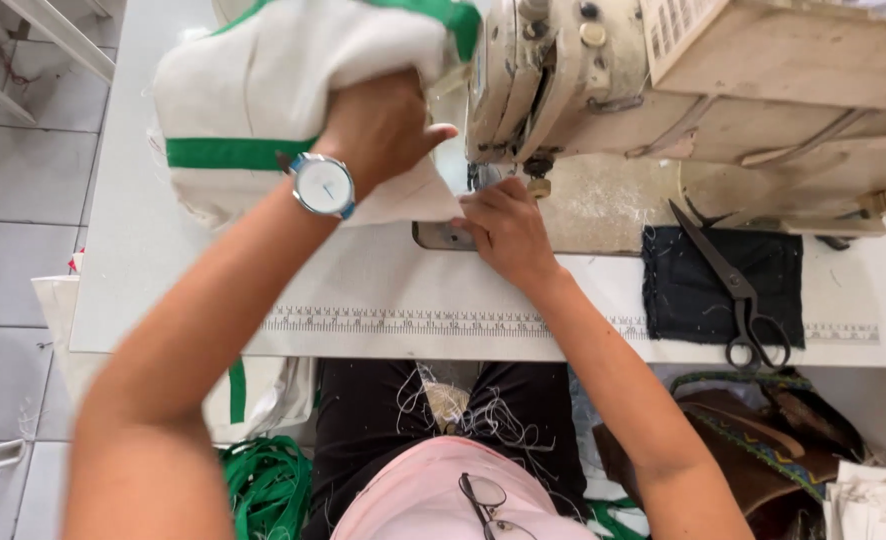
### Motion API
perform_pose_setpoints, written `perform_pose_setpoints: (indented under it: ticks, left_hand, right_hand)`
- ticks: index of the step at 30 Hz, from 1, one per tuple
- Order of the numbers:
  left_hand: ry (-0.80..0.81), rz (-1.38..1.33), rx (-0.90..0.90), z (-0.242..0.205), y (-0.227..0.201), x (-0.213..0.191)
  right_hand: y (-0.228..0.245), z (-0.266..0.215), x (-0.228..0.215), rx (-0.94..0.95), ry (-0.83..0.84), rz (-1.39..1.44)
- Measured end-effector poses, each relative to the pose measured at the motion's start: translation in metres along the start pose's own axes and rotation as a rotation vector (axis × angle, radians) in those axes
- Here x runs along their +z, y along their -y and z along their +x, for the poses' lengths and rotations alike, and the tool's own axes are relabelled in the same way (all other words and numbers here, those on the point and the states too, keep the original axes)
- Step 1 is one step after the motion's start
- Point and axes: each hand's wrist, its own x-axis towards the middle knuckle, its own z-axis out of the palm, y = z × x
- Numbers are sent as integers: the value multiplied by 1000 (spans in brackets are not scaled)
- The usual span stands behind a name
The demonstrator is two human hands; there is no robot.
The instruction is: Sewing the edges and straps of canvas bags using an industrial sewing machine and trimming threads with scissors.
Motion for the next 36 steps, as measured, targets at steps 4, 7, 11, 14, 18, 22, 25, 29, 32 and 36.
perform_pose_setpoints:
  ticks: [4,7,11,14,18,22,25,29,32,36]
  left_hand:
    - [242,5,83,-15,12,-68]
    - [159,331,208,-58,4,-88]
    - [151,119,423,-161,-79,-88]
    - [301,-22,782,-185,-129,-62]
    - [225,-526,464,-162,-126,-71]
    - [-156,-301,757,-113,-91,-70]
    - [-109,-608,-137,-97,-84,-57]
    - [-198,-339,68,-97,-94,-40]
    - [-236,-381,397,-112,-90,-9]
    - [113,-348,414,-115,-93,-8]
  right_hand:
    - [-5,-2,3,41,-24,55]
    - [-6,-8,8,91,-6,88]
    - [2,-10,5,31,5,-133]
    - [27,-48,16,-156,10,-190]
    - [91,-55,-27,-248,-114,-104]
    - [91,-59,-18,-227,-124,-126]
    - [96,-48,-13,-192,-67,-156]
    - [94,-56,-11,-167,-37,-147]
    - [96,-57,-16,-172,-5,-164]
    - [98,-51,-36,-156,18,-164]
